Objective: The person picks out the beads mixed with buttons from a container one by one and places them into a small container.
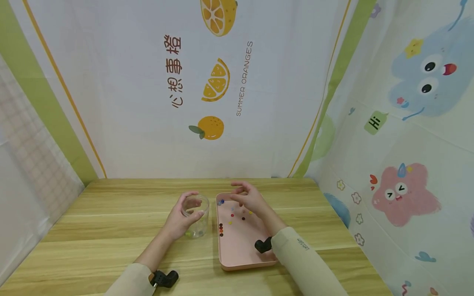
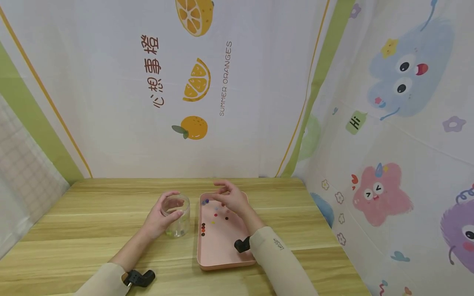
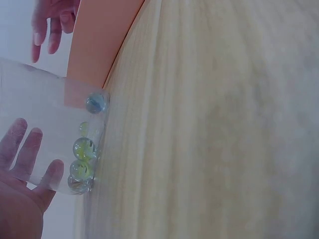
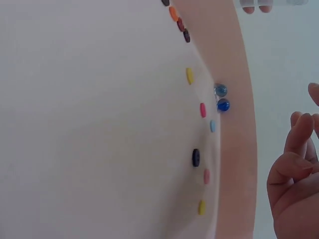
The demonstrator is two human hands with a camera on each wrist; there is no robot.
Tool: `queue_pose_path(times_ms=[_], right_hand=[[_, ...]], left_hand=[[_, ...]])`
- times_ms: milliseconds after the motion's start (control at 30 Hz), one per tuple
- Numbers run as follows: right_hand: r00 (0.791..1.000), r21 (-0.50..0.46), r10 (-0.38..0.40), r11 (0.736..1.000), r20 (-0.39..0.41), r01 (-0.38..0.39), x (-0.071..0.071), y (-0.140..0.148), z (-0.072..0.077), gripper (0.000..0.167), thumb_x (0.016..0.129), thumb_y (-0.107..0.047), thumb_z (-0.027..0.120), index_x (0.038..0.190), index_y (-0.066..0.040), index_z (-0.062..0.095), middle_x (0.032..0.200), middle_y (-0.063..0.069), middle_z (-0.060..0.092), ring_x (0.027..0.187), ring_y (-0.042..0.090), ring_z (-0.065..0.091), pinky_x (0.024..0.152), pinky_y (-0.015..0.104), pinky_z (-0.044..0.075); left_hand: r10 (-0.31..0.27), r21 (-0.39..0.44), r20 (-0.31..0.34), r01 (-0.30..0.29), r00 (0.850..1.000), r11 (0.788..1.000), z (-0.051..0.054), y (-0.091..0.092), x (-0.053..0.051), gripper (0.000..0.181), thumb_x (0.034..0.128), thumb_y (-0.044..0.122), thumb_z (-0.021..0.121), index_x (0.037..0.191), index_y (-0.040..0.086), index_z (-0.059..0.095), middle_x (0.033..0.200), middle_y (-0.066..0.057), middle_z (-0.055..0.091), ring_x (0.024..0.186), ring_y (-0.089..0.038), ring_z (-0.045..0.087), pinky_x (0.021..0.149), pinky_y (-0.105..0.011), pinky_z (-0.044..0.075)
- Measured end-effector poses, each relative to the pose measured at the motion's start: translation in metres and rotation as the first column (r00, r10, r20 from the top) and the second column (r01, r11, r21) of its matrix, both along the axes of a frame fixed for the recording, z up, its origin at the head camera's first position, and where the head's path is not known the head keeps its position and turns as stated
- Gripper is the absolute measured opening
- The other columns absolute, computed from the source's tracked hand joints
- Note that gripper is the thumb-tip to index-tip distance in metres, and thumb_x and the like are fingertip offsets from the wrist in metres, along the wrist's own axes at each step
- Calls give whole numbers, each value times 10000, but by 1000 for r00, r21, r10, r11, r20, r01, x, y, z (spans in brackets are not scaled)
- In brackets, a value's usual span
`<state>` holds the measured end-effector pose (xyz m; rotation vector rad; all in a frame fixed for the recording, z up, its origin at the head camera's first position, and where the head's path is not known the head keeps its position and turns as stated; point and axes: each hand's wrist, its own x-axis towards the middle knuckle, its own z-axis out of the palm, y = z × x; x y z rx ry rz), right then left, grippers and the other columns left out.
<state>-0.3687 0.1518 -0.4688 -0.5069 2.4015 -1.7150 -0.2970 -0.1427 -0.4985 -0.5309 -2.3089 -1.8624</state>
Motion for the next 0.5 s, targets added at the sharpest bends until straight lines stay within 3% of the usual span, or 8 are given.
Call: queue_pose_path(times_ms=[133, 300, 500], right_hand=[[999, 19, -15, 1000, 37, 14, 0, 0, -4, 535, 1027, -269, 792, 1523, -159, 625, 1218, 98, 684, 761, 214, 609, 564, 365, 483], [997, 57, -32, 998, 70, 28, 0, -3, -9, 527, 1014, -264, 810, 1506, -161, 649, 1202, 97, 691, 724, 202, 605, 581, 330, 496], [995, 53, -32, 998, 96, 27, 1, -9, -11, 409, 1007, -197, 808, 1404, -185, 711, 1197, 110, 669, 754, 210, 606, 631, 332, 520]], left_hand=[[-6, 10, -3, 6, 1000, 1000, 1, 0, 1, 637, 1003, 101, 753, 1560, 63, 447, 1433, -322, 638, 1356, -412, 610, 1110, -513, 471], [-13, 19, 2, 13, 1000, 1000, 2, 0, 2, 647, 1005, 95, 748, 1567, 31, 434, 1429, -320, 635, 1361, -428, 603, 1122, -531, 463], [-11, 22, 2, 11, 1000, 1000, 2, 0, 2, 635, 1006, 96, 749, 1562, 58, 443, 1426, -324, 630, 1357, -412, 603, 1121, -528, 461]])
